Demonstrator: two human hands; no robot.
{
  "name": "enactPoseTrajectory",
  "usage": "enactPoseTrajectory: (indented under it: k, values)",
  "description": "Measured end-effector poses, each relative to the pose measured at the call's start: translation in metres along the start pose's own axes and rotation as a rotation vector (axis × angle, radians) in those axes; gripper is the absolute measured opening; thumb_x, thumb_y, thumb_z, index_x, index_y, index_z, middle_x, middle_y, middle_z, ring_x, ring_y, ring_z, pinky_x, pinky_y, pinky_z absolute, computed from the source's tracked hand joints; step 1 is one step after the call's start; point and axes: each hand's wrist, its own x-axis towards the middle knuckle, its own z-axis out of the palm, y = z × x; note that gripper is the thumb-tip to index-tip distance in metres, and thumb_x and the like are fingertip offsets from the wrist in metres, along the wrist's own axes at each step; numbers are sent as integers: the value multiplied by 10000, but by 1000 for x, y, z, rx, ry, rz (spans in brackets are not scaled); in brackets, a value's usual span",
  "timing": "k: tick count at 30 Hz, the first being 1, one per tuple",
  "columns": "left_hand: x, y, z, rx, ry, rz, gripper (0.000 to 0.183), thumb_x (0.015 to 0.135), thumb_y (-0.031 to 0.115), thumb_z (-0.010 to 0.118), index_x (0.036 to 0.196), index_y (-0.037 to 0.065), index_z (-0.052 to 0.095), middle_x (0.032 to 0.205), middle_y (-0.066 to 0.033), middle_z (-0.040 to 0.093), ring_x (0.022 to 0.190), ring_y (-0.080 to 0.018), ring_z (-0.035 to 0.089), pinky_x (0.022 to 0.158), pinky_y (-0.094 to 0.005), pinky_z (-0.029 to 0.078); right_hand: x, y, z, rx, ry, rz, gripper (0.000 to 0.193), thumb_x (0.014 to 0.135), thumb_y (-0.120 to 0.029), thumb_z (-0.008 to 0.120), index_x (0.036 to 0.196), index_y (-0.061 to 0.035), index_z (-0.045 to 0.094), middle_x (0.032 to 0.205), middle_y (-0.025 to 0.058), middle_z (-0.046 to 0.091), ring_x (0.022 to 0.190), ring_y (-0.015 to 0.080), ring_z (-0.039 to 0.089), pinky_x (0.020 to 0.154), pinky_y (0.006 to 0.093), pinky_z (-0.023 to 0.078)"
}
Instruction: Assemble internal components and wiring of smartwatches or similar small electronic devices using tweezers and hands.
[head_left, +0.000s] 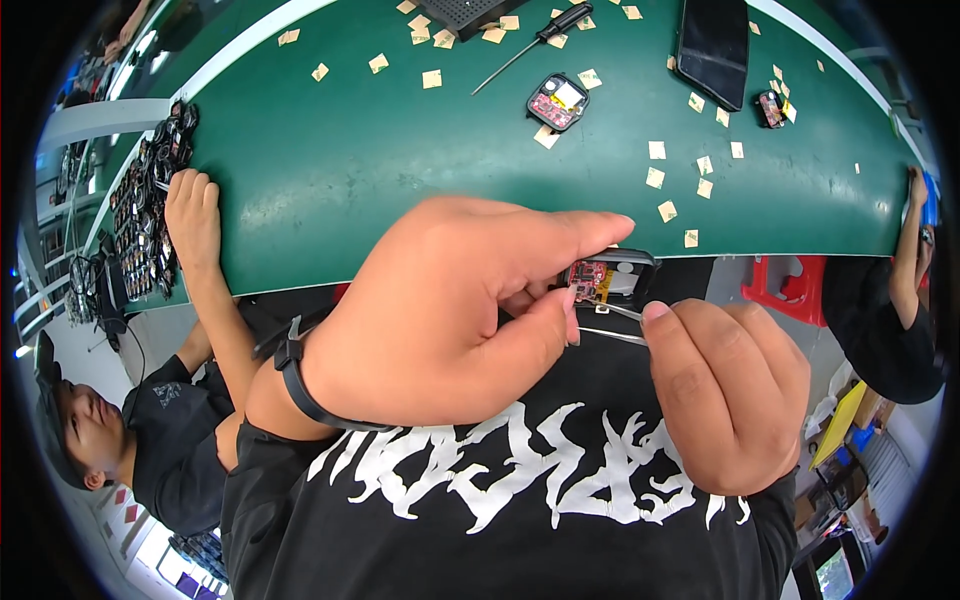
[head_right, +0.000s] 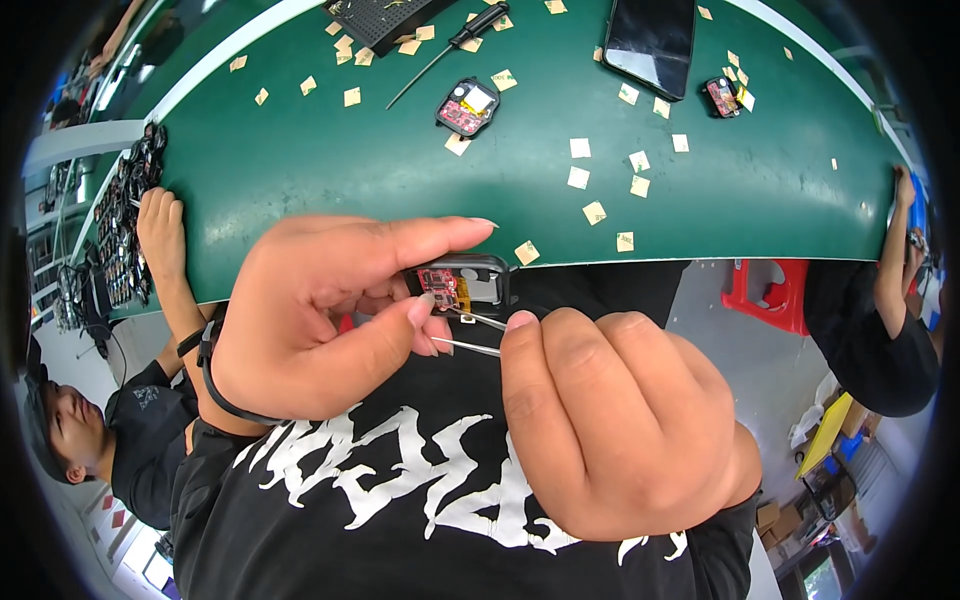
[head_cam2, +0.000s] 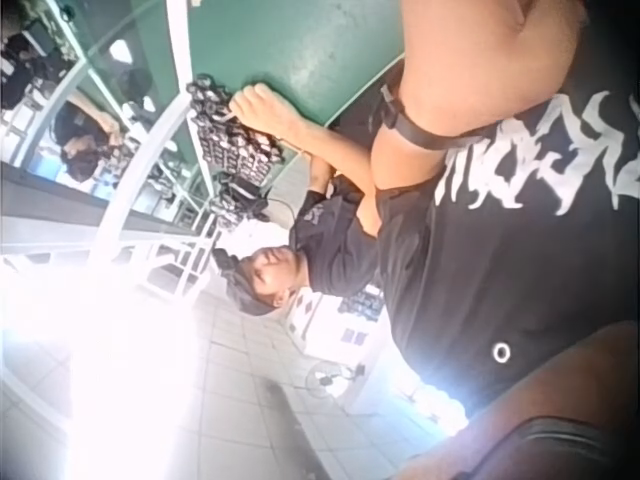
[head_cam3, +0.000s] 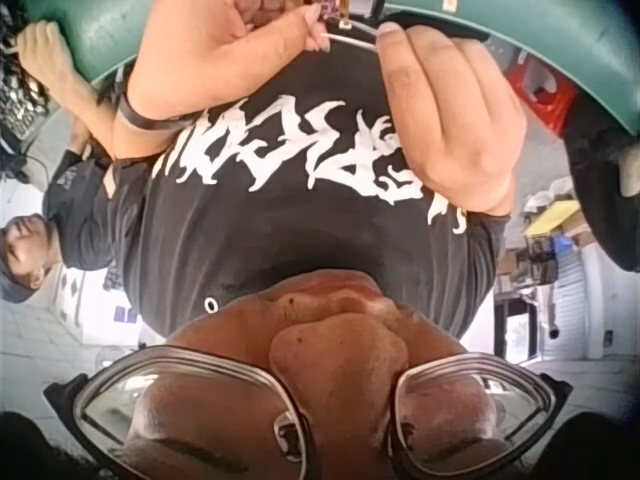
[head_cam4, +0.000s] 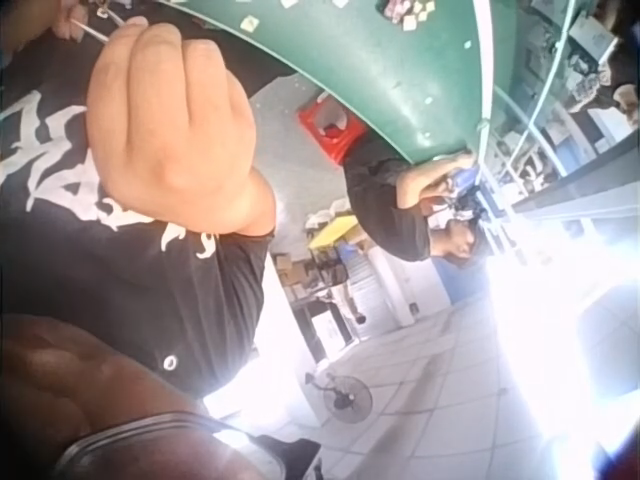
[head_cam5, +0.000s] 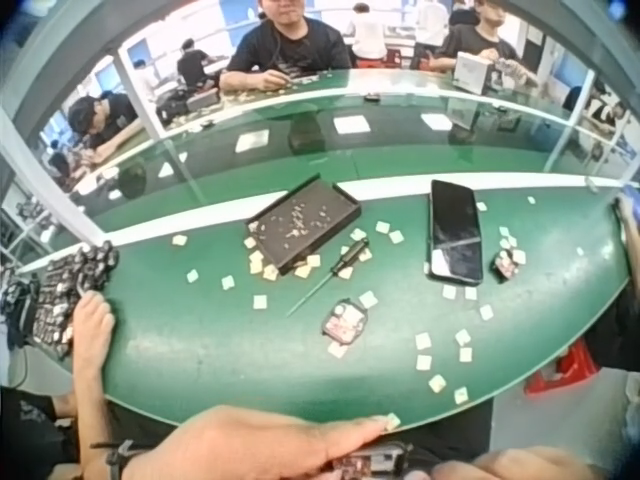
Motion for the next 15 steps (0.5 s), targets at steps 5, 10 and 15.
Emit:
enactPoseTrajectory:
  k: [5, 10, 15]
  values:
    - [-1, 1, -1, 222, 24, 183, 499, 856, -130, 509, 1332, -25, 619, 827, -87, 682, 747, -106, 689, 701, -243, 566, 3, -1, -3, 15, -41, -19, 230, 644, 1, 697, 853, 95, 673, 744, 113, 587, 561, 164, 509, 413, 240, 344]
    - [-1, 0, 1, 212, 43, 189, 498, 848, -120, 553, 1330, -13, 624, 850, -99, 694, 735, -110, 693, 691, -237, 560, 3, 0, -8, 6, -58, -23, 256, 661, -1, 696, 902, 81, 672, 781, 118, 600, 589, 175, 533, 437, 257, 378]
    - [-11, -13, -4, 150, 261, 8, 406, 912, -44, 628, 1318, -27, 615, 912, -78, 678, 749, -102, 682, 682, -219, 542, -10, 24, -22, 157, 1, 314, 291, 670, 39, 757, 947, 20, 671, 866, 122, 655, 632, 242, 572, 540, 305, 466]
